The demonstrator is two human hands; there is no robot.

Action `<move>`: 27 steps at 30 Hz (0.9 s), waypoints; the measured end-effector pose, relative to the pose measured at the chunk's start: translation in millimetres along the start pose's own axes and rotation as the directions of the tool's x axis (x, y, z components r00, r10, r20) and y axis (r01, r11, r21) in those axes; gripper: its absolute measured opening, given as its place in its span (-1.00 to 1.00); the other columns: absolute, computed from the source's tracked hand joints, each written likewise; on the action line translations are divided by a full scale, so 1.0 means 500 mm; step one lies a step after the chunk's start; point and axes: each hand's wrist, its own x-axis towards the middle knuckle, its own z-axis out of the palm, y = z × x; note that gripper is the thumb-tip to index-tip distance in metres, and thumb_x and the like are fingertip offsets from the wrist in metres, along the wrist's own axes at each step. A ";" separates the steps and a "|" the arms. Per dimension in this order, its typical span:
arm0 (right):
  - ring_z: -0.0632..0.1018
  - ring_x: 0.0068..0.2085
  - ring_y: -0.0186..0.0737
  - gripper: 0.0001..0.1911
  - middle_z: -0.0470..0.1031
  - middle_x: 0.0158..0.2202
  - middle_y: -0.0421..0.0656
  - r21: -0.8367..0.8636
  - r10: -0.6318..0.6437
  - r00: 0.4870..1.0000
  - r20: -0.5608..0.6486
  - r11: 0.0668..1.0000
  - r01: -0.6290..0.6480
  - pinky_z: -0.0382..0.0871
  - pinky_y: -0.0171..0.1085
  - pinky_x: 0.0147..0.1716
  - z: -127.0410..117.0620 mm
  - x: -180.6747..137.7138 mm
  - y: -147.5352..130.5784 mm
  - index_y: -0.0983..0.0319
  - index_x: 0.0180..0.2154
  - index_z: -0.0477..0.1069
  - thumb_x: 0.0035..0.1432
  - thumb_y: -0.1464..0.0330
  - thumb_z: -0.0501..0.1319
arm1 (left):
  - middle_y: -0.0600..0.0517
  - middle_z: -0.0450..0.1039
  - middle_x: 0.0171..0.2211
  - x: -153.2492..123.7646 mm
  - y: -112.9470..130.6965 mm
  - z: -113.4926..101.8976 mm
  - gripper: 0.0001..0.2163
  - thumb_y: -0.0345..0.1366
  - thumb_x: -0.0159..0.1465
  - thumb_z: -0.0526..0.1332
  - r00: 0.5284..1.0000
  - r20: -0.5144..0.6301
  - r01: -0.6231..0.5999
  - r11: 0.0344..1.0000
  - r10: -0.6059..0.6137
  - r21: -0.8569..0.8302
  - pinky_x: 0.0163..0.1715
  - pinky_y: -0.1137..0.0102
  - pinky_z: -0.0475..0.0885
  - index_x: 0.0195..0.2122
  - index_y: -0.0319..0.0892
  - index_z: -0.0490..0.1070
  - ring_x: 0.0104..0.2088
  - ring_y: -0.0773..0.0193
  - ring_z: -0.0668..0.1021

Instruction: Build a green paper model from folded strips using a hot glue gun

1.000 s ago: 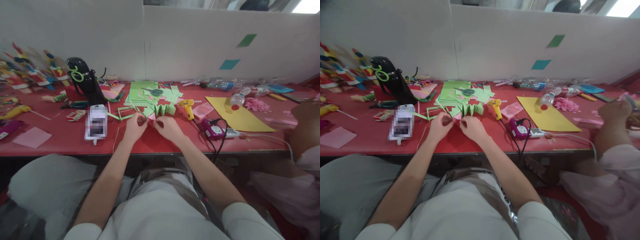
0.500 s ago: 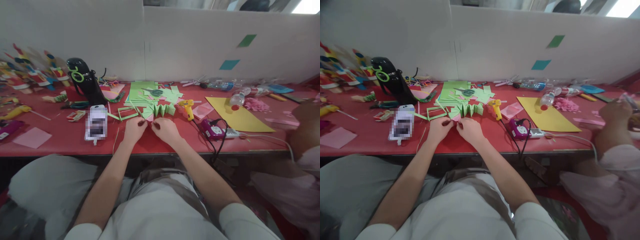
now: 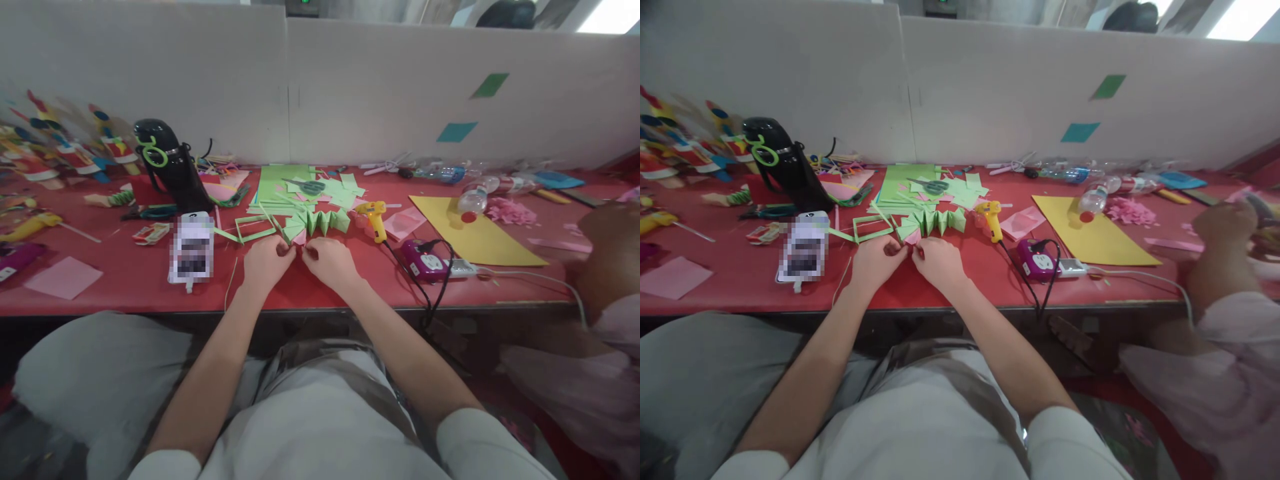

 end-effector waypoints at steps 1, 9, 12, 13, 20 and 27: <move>0.51 -0.32 -0.18 -0.75 0.59 -0.32 -0.11 0.009 0.000 1.000 0.002 1.000 0.000 0.05 -0.27 -0.47 0.001 -0.001 0.000 0.19 -0.44 0.48 0.25 0.31 0.13 | 0.00 0.54 -0.47 -0.004 0.003 -0.001 -0.81 -0.18 0.17 0.29 1.000 0.000 -0.017 0.999 0.017 0.030 -0.45 0.35 0.25 -0.53 -0.09 0.42 -0.40 0.13 0.54; 0.55 -0.20 -0.14 -0.80 0.58 -0.21 -0.05 0.190 -0.172 0.984 -0.040 0.966 0.176 0.36 -0.25 -0.21 -0.019 0.014 0.062 0.22 -0.25 0.53 0.23 0.41 0.12 | 0.00 0.52 -0.40 -0.018 0.012 0.018 -0.88 -0.22 0.16 0.32 0.983 0.043 -0.182 0.979 0.179 0.095 -0.53 0.39 0.13 -0.48 -0.08 0.48 -0.40 0.17 0.52; 0.43 0.19 -0.08 -0.54 0.40 0.17 0.08 0.175 -0.155 0.962 -0.223 0.965 0.196 0.31 -0.13 0.15 -0.037 0.050 0.130 0.29 0.05 0.45 0.17 0.57 0.00 | -0.01 0.52 -0.38 -0.015 0.009 0.024 -0.84 -0.18 0.24 0.27 0.988 0.009 -0.157 0.984 0.157 0.080 -0.52 0.38 0.15 -0.45 -0.08 0.49 -0.38 0.17 0.52; 0.32 0.29 -0.06 -0.44 0.29 0.27 0.08 0.148 -0.146 0.967 -0.208 0.973 0.178 0.25 -0.09 0.22 -0.041 0.063 0.152 0.30 0.14 0.38 0.12 0.61 0.00 | -0.01 0.51 -0.39 -0.013 0.008 0.024 -0.83 -0.18 0.26 0.25 0.989 0.008 -0.150 0.986 0.150 0.071 -0.51 0.38 0.15 -0.45 -0.09 0.49 -0.38 0.17 0.51; 0.47 0.14 -0.02 -0.41 0.49 0.10 0.05 0.151 -0.095 0.995 -0.026 0.984 0.098 0.34 -0.02 0.18 -0.048 0.106 0.205 0.30 0.06 0.48 -0.03 0.64 0.07 | 0.02 0.44 -0.44 0.001 -0.010 0.023 -0.86 -0.31 0.25 0.20 0.985 -0.068 -0.168 0.980 0.161 -0.108 -0.37 0.37 0.33 -0.46 -0.14 0.43 -0.42 0.24 0.47; 0.58 -0.23 -0.15 -0.68 0.57 -0.08 0.03 0.346 0.062 0.979 -0.195 0.938 0.010 0.49 -0.13 -0.14 -0.072 0.036 0.190 0.28 -0.09 0.51 0.13 0.40 0.13 | 0.04 0.56 -0.39 0.005 -0.020 0.018 -0.97 -0.37 0.20 0.21 0.997 -0.064 -0.062 0.946 0.044 -0.318 -0.27 0.38 0.45 -0.35 -0.14 0.44 -0.38 0.25 0.57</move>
